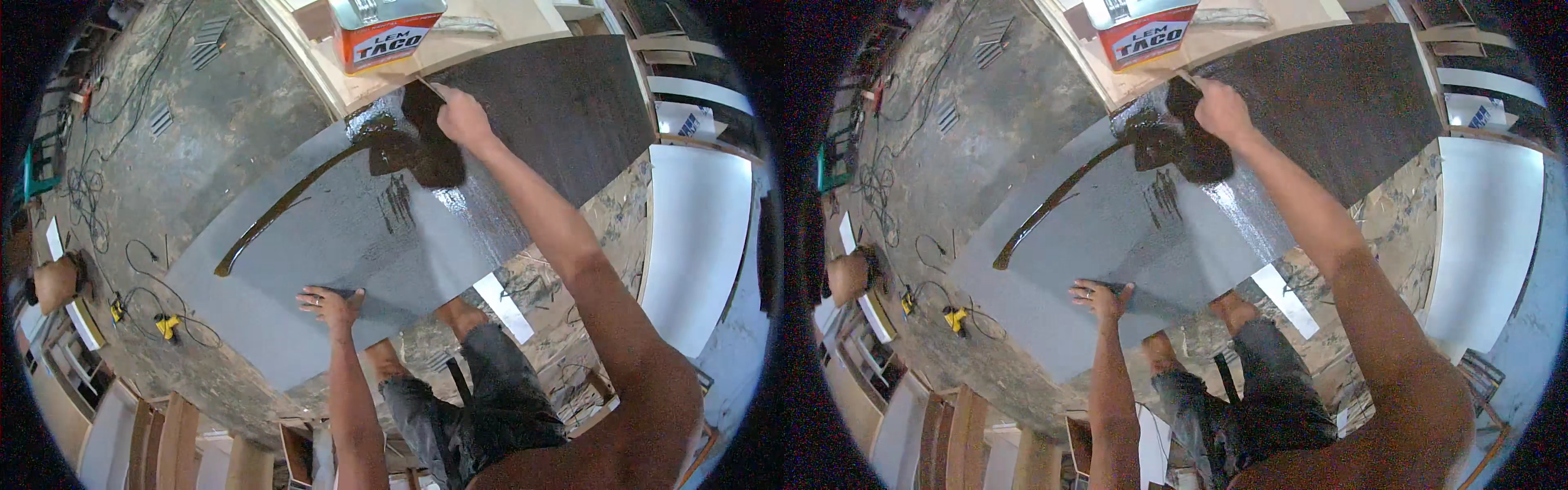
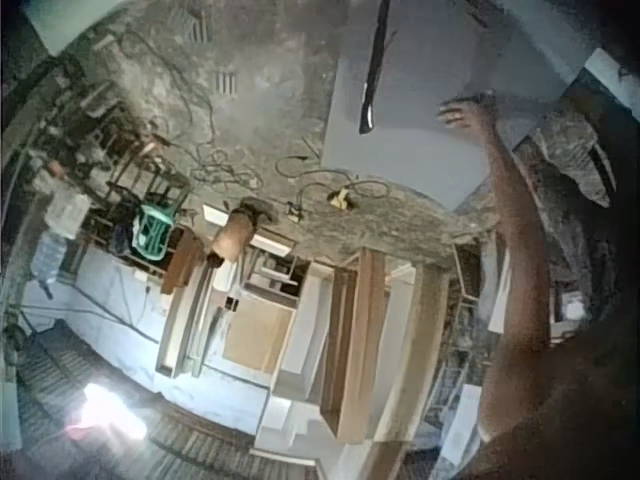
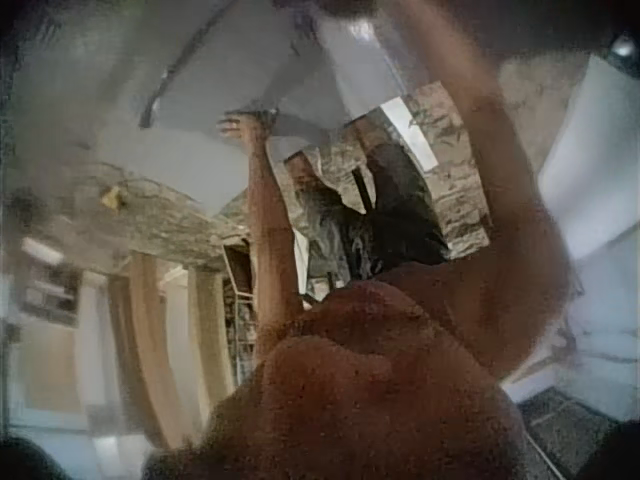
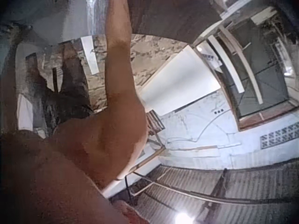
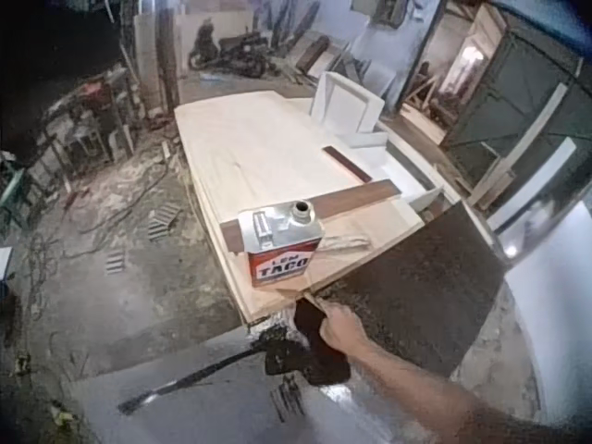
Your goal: The person applies adhesive to a grey wood panel using a spreader, then places a large wood veneer sheet on top of another surface.
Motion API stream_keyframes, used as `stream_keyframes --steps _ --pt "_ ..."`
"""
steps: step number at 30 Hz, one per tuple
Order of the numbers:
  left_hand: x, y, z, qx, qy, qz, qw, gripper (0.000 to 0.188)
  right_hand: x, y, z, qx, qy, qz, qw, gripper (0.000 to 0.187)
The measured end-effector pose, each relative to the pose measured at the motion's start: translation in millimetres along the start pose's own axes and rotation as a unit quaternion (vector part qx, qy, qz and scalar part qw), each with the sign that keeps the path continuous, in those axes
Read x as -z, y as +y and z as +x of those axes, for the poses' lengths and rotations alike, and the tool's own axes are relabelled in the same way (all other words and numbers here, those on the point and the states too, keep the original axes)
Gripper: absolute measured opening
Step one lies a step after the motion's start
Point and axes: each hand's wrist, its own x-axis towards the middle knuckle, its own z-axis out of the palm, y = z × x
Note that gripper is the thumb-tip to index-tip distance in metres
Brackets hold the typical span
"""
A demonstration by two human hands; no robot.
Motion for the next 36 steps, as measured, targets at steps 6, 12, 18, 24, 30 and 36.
stream_keyframes --steps 6,12,18,24,30,36 --pt "2 1 -3 -0.01 -0.005 0.009 1.0 0.151 -47 -61 7 -0.026 -0.111 -0.065 0.991 0.039" --pt "-3 -6 0 0.0 -0.001 0.004 1.0 0.155 -62 -91 -20 0.192 -0.128 -0.083 0.969 0.041" --pt "-5 -4 1 -0.015 -0.001 0.006 1.0 0.155 -39 -43 -30 0.238 -0.112 -0.082 0.961 0.055" --pt "-9 -10 2 -0.038 -0.016 0.0 0.999 0.155 -47 -53 9 0.205 -0.192 -0.158 0.947 0.054" --pt "-8 -2 1 -0.026 -0.003 0.032 0.999 0.148 -43 5 -116 0.27 -0.242 -0.202 0.91 0.055" --pt "-10 -11 9 -0.038 0.025 0.026 0.999 0.148 -22 63 -289 0.247 -0.276 -0.172 0.913 0.062"
